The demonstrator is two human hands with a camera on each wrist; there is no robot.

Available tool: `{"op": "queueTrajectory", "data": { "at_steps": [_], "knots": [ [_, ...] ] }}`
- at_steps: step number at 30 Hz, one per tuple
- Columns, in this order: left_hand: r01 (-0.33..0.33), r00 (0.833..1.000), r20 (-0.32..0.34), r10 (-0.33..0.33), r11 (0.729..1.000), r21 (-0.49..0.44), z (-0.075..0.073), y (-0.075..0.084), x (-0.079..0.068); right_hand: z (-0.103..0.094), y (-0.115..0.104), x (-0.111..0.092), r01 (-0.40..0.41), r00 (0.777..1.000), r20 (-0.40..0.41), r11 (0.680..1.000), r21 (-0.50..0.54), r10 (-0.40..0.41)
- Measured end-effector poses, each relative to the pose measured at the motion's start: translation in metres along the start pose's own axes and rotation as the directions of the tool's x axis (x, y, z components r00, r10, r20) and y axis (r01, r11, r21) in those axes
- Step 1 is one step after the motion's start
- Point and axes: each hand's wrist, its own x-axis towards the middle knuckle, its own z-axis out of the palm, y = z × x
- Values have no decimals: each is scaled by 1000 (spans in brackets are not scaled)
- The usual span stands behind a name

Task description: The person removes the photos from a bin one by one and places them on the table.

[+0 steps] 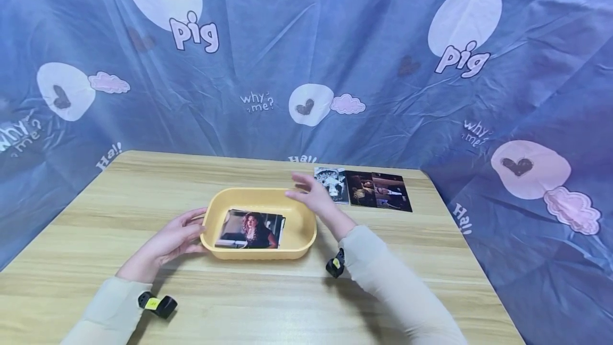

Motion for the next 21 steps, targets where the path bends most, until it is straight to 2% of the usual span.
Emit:
{"op": "queueTrajectory", "data": {
  "at_steps": [4,8,13,17,21],
  "knots": [
    [6,1000,0,-6,1000,-4,0,0,0,26,6,0,-20,997,77,999,-27,22],
    [6,1000,7,-6,1000,-7,-1,0,1,44,14,2,-62,993,97,996,-65,68],
    [-1,1000,12,1,1000,-5,0,-2,3,57,21,2,-105,987,99,975,-197,126],
    [5,1000,5,-5,1000,4,-1,-3,5,60,24,5,-65,989,110,953,-297,102],
    [15,1000,-4,-15,1000,15,-2,-2,5,62,24,5,-18,989,128,917,-399,75]
  ]
}}
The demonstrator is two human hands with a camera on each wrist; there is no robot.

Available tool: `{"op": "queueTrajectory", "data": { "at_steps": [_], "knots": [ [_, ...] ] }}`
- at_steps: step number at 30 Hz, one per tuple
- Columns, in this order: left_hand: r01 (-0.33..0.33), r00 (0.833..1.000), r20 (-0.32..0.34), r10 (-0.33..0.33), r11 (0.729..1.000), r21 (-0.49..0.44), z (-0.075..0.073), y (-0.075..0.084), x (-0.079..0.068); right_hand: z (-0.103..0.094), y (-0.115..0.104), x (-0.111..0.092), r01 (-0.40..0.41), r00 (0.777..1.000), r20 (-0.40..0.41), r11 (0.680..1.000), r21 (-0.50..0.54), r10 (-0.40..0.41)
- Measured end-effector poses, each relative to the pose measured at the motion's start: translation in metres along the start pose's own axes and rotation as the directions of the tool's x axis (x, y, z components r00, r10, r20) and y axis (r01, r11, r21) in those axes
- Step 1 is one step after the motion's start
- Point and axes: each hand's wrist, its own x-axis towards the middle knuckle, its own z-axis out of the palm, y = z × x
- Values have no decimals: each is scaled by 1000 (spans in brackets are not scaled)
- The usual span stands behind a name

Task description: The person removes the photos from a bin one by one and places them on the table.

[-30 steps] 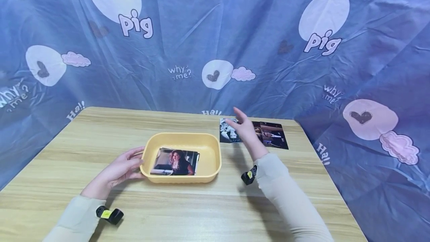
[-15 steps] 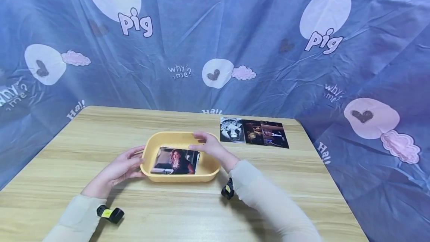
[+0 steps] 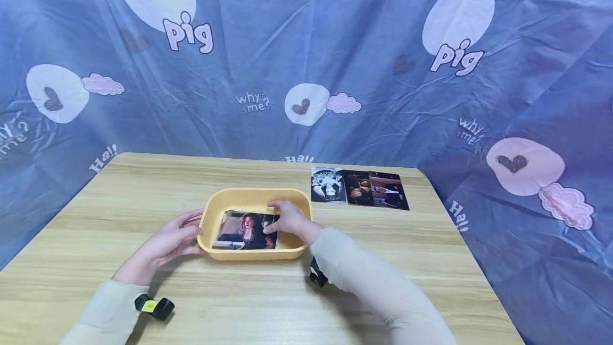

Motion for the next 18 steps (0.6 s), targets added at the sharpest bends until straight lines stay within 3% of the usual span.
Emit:
{"op": "queueTrajectory", "data": {
  "at_steps": [8,18],
  "knots": [
    [-9,1000,9,9,1000,0,0,1,-3,3,-5,0,16,999,-34,972,-236,-25],
    [-15,1000,7,15,1000,9,-1,1,-3,4,-5,-2,34,997,-65,970,-240,-51]
  ]
}}
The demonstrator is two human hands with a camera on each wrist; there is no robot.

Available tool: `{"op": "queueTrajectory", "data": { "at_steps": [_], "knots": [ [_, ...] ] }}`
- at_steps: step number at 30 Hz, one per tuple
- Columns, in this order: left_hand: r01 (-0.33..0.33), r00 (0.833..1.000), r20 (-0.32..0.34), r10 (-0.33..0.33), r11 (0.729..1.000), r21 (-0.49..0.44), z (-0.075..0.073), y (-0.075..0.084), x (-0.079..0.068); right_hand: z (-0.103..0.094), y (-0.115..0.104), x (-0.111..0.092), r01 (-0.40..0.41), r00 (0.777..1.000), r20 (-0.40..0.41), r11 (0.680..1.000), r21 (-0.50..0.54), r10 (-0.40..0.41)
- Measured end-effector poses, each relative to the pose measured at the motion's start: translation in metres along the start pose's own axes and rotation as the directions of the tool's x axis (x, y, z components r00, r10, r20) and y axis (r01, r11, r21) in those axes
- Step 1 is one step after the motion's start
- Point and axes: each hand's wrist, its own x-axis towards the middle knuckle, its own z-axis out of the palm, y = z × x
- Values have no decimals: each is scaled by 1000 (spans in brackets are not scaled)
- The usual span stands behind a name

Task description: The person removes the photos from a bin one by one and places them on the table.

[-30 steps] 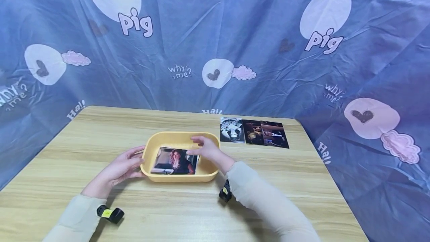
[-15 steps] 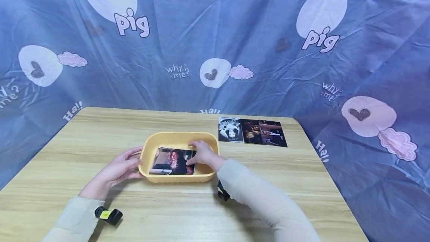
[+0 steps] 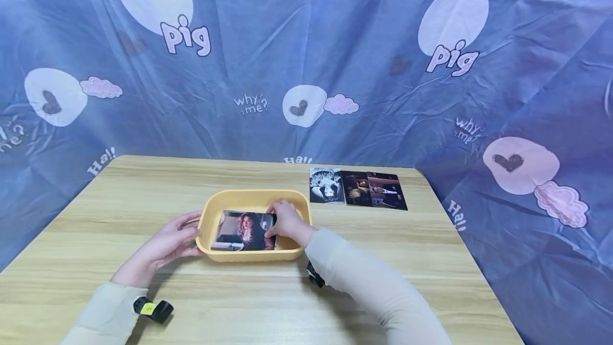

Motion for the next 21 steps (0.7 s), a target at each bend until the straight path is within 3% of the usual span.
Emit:
{"op": "queueTrajectory", "data": {
  "at_steps": [12,21],
  "knots": [
    [4,1000,-9,-4,1000,-10,1,-2,0,1,1,0,64,995,-81,998,29,-61],
    [-11,1000,12,11,1000,-5,2,-1,0,0,1,4,-11,993,-111,989,150,28]
  ]
}}
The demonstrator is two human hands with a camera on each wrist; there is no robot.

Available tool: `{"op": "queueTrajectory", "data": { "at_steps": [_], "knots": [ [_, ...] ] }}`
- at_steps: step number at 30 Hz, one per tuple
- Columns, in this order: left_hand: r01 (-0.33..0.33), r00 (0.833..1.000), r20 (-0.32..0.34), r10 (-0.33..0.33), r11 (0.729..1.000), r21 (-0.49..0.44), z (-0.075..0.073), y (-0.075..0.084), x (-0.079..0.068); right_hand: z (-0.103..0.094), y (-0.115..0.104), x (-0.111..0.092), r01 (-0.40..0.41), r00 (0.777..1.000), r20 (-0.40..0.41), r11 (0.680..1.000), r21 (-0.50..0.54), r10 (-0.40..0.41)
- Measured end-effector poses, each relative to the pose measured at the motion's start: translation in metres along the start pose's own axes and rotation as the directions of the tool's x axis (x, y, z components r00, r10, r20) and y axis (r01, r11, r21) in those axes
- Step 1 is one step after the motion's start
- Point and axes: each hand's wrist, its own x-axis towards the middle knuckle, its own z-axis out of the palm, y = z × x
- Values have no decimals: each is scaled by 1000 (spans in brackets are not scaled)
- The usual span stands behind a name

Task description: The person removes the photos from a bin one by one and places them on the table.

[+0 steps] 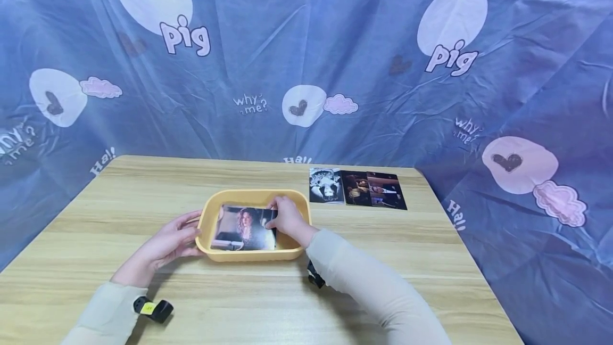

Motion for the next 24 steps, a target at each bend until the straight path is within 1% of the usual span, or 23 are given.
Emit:
{"op": "queueTrajectory", "data": {
  "at_steps": [7,13,15,18,21,22,24],
  "knots": [
    [5,1000,-11,-5,1000,0,-1,1,0,-4,-1,0,-74,997,-15,989,127,77],
    [3,1000,-11,-3,1000,2,-2,1,-1,-8,-2,0,-98,995,-2,976,195,101],
    [3,1000,-8,-3,1000,4,-1,1,-1,-9,-2,0,-116,993,-2,965,234,120],
    [4,1000,-6,-4,1000,6,-1,1,-1,-14,-3,2,-145,988,-3,937,319,154],
    [6,1000,-10,-6,1000,8,0,1,-1,-23,-5,3,-174,981,0,891,420,192],
    [6,1000,-12,-6,1000,7,0,0,-1,-27,-6,4,-182,980,6,870,458,201],
    [5,1000,-19,-5,1000,6,0,0,0,-37,-7,5,-187,977,8,841,508,213]
  ]
}}
